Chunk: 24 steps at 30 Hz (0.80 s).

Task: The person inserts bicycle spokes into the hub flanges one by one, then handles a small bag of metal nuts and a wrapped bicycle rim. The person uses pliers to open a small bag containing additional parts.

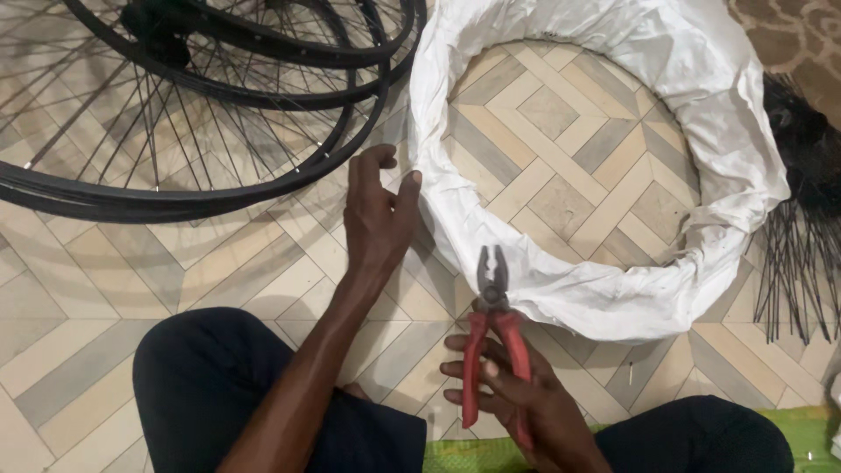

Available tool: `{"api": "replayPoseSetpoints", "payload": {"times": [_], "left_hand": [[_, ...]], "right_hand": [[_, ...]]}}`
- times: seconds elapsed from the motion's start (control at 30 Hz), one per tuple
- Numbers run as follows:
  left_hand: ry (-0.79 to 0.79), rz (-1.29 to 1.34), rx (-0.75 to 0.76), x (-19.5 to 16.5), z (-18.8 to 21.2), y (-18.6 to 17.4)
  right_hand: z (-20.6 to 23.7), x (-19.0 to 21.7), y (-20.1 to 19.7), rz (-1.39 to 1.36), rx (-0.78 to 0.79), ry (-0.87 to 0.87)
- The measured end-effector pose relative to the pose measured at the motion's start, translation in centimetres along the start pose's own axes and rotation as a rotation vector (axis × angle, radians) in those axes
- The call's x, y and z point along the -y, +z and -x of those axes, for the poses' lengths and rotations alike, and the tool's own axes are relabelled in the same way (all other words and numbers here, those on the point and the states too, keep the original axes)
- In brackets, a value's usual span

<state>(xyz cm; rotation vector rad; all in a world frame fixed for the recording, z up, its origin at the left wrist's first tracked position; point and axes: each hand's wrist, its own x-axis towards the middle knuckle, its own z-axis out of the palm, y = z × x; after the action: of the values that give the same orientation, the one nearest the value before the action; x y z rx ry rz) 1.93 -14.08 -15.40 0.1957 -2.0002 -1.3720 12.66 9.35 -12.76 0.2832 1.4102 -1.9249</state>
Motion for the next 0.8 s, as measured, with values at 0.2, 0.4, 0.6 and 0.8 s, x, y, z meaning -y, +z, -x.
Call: {"api": "replayPoseSetpoints", "payload": {"times": [0.2, 0.4, 0.6, 0.8], "left_hand": [[-0.239, 0.098, 0.034, 3.7, -0.8, 1.5], [-0.355, 0.174, 0.075, 4.1, -1.6, 1.2], [-0.346, 0.170, 0.028, 4.5, -1.8, 1.4], [-0.241, 0.090, -0.014, 5.1, -1.5, 1.6]], "right_hand": [[-2.2, 0.5, 2.1, 0.158, -0.106, -0.054], [-2.7, 2.6, 3.4, 0.275, -0.226, 0.020], [-2.6, 2.1, 3.2, 0.420, -0.267, 0.055], [-3.9, 2.1, 3.5, 0.458, -0.141, -0.061]]}}
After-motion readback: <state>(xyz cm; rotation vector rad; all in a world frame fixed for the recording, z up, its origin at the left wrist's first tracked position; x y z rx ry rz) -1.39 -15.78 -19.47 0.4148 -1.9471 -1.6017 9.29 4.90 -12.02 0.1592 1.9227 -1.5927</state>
